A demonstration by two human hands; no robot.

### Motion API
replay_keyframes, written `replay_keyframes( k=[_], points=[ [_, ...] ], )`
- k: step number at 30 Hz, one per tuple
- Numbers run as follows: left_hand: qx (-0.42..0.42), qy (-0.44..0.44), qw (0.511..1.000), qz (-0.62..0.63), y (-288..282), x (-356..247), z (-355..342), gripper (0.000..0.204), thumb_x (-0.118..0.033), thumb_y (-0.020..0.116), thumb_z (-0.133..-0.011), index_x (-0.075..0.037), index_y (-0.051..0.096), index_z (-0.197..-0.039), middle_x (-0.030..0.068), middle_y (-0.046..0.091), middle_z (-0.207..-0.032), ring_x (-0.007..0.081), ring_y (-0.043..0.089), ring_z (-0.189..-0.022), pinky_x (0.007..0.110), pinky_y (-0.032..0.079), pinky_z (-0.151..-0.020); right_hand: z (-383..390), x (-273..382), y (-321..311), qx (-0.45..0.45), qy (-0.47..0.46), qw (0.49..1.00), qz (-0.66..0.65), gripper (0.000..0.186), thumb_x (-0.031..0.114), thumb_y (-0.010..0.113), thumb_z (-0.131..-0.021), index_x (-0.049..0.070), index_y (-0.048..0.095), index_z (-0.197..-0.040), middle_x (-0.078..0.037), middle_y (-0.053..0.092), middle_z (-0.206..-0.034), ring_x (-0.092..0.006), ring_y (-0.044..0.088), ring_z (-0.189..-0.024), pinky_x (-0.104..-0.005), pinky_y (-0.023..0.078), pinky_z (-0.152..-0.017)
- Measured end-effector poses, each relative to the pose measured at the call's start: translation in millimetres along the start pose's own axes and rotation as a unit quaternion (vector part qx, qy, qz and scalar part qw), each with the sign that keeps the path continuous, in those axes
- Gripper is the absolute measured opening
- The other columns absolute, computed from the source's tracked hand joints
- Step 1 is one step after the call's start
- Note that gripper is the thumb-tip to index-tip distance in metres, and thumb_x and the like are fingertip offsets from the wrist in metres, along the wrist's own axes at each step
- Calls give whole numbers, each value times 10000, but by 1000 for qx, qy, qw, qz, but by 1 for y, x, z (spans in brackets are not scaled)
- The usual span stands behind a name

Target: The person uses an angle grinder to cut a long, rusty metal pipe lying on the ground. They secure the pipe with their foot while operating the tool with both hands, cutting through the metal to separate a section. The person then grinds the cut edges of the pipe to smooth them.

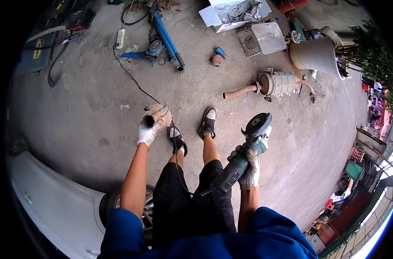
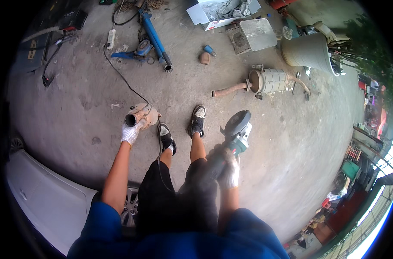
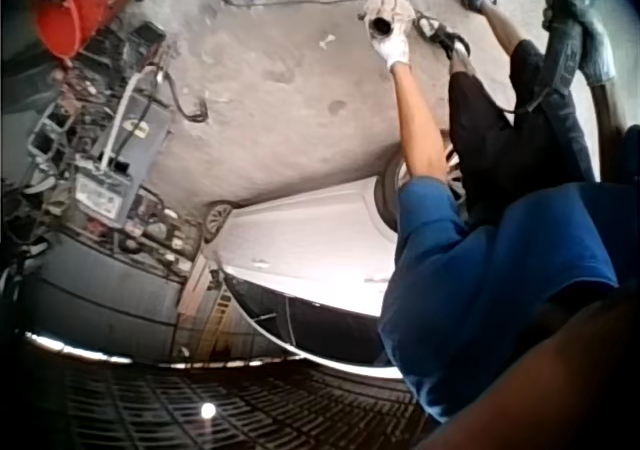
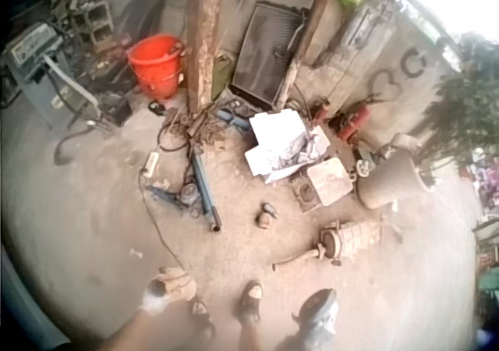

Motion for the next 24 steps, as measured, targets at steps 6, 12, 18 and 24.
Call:
replay_keyframes(
  k=[6, 12, 18, 24],
  points=[
    [-46, -12, 999, 12, -34, 15, 28, 600, -132, 830, -742, 16, 548, -1251, 88, 608, -1232, 199, 587, -1094, 316, 465, -962, -7, 0, -2, -17, -9, 998, 62, 287, 161, 682, -843, 9, 527, -1030, -94, 603, -824, -214, 620, -704, -374, 559, -657],
    [-192, -94, 975, 56, -100, 24, 63, 594, -120, 826, -741, 14, 572, -1262, 65, 612, -1240, 167, 588, -1080, 302, 455, -963, -31, -5, -17, -41, -14, 987, 154, 342, 153, 688, -838, 7, 502, -1085, -137, 624, -903, -268, 650, -736, -421, 589, -663],
    [-194, -14, 980, 30, -121, -31, 63, 562, -172, 848, -734, 45, 597, -1187, 96, 637, -1190, 188, 621, -1007, 323, 489, -912, -31, -30, -19, -73, -1, 978, 194, 303, 130, 688, -837, 11, 504, -1047, -125, 616, -837, -257, 647, -687, -398, 581, -609],
    [-93, 107, 989, -48, -66, -107, 27, 443, -80, 798, -738, 6, 602, -1126, 96, 657, -1071, 175, 626, -936, 301, 509, -841, -14, -63, -25, -126, 25, 980, 154, 284, 146, 688, -844, 14, 513, -1024, -129, 614, -813, -268, 648, -647, -409, 590, -586]
  ],
)
Point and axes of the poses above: each hand's wrist, its own z-axis away from the middle knuckle, its own y-axis out of the palm, x = y × z, the point moved 2 cm from there along -z, towards the middle knuckle
